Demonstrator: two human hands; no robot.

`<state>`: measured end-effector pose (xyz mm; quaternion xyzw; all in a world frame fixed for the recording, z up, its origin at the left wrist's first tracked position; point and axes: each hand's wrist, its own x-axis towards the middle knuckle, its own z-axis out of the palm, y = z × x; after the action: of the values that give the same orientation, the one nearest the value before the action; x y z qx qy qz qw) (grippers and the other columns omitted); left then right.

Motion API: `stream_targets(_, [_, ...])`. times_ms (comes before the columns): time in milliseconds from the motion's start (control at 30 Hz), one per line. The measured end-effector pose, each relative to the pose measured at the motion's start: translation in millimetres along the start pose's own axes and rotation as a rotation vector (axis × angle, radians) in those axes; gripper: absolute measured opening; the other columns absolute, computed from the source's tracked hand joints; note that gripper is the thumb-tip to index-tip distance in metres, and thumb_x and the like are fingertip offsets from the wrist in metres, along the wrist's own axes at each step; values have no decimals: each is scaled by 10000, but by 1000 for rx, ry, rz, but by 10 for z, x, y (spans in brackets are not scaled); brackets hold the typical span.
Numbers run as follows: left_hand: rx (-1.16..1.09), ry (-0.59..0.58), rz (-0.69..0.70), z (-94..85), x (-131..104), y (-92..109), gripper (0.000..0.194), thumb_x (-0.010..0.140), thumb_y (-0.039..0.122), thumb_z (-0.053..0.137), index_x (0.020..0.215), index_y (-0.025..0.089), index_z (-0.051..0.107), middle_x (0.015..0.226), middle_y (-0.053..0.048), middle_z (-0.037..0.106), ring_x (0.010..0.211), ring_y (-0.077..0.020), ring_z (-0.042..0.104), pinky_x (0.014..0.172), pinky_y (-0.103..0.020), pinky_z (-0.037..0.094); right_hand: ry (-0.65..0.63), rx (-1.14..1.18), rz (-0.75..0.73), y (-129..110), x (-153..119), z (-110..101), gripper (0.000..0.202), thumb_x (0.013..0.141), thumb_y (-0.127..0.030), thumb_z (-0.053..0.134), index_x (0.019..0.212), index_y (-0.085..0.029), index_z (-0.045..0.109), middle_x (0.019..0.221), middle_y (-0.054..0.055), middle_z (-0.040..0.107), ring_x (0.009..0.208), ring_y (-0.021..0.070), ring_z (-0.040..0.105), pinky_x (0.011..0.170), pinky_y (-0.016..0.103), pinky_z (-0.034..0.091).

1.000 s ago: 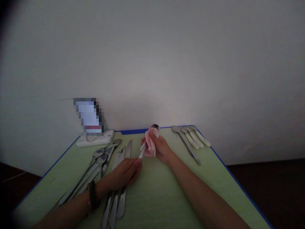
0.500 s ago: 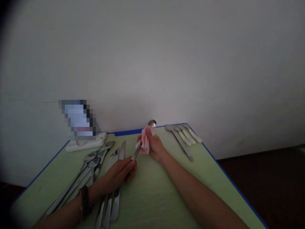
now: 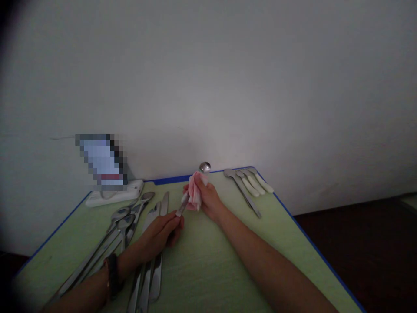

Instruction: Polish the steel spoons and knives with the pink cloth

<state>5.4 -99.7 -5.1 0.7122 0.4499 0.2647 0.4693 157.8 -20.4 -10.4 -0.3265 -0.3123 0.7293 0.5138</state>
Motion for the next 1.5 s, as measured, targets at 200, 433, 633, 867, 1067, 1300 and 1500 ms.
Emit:
stream_targets(200, [65, 9, -13, -4, 0, 38, 348, 933, 385, 266, 763, 184, 495, 485, 58, 465, 468, -119, 452, 518, -228, 351, 17, -6, 13, -16, -22, 26, 411, 718, -523, 653, 688, -113, 637, 607, 57, 666, 519, 122, 600, 504, 227, 484])
stream_targets(433, [119, 5, -1, -10, 20, 5, 338, 936, 376, 264, 760, 190, 485, 477, 57, 472, 459, -121, 460, 518, -228, 357, -55, -34, 35, 8, -4, -12, 435, 708, -544, 649, 704, -110, 642, 639, 73, 683, 522, 127, 608, 495, 229, 479])
stream_targets(633, [60, 23, -15, -7, 28, -8, 337, 932, 395, 262, 772, 191, 477, 468, 59, 467, 440, -119, 442, 484, -223, 340, -147, -175, 71, 38, -50, -9, 451, 684, -547, 663, 693, -97, 661, 677, 82, 701, 510, 110, 598, 483, 207, 462])
stream_targets(867, [57, 64, -48, -1, 26, 38, 429, 918, 463, 263, 699, 184, 505, 447, 51, 457, 433, -119, 446, 486, -222, 346, -184, -236, 62, 10, -76, 10, 460, 704, -553, 637, 691, -94, 672, 665, 87, 702, 493, 101, 582, 484, 200, 445])
stream_targets(1067, [234, 25, -26, 23, 23, 32, 398, 905, 385, 315, 607, 183, 485, 444, 50, 437, 423, -104, 423, 469, -207, 316, -167, -199, 106, -1, -72, 17, 438, 707, -534, 652, 684, -96, 659, 664, 91, 704, 493, 110, 587, 472, 205, 450])
stream_targets(1300, [368, -77, 53, 13, 0, 67, 407, 890, 309, 330, 531, 171, 464, 458, 39, 428, 424, -84, 400, 459, -193, 278, -27, 82, 180, -93, 1, 4, 396, 875, -468, 472, 725, -140, 635, 628, 29, 677, 466, 109, 572, 466, 225, 464])
stream_targets(1500, [345, -110, 51, -13, 0, 85, 397, 885, 291, 332, 544, 169, 497, 439, 39, 449, 420, -91, 434, 481, -184, 328, 3, 195, 135, -99, 28, -1, 391, 878, -485, 457, 765, -156, 637, 652, 4, 667, 483, 109, 575, 450, 224, 456])
